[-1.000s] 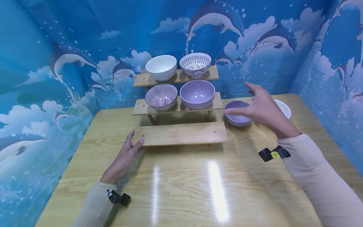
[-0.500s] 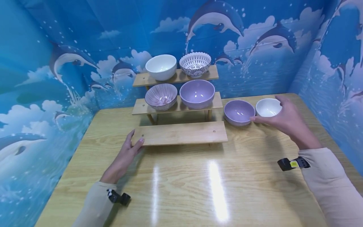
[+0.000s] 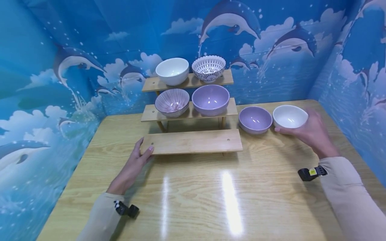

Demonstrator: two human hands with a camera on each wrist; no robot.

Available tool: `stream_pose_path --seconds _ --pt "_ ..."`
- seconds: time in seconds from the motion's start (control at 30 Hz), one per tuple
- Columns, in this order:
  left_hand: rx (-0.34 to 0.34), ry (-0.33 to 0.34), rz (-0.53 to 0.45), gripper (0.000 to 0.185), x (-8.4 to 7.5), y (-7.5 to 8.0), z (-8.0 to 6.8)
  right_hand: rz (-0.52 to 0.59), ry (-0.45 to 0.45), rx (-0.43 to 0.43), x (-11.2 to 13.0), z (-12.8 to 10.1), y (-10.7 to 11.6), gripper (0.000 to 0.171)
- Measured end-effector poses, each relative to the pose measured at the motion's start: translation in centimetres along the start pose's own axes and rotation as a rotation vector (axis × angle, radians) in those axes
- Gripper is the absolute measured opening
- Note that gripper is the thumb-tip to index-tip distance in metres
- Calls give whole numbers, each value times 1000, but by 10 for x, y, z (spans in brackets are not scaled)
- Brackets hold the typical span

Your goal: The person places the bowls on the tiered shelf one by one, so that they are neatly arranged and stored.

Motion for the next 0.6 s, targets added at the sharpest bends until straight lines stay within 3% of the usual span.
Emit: stream_pose_path --seconds 0.3,0.6 --pt "7 -9 -1 82 -2 -1 -1 87 -81 33 -26 13 -18 94" --pt "3 -3 -3 82 -2 0 -1 45 -91 -17 -30 23 -20 102"
Point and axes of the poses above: each hand's wrist, its own z-axis towards the middle knuckle, its own y-axis out of the back of the hand, x = y × z, the point moved 10 cm from there along z, towards the middle knuckle, and after that the axes turned 11 degrees about -z, right-handed, at the moved point
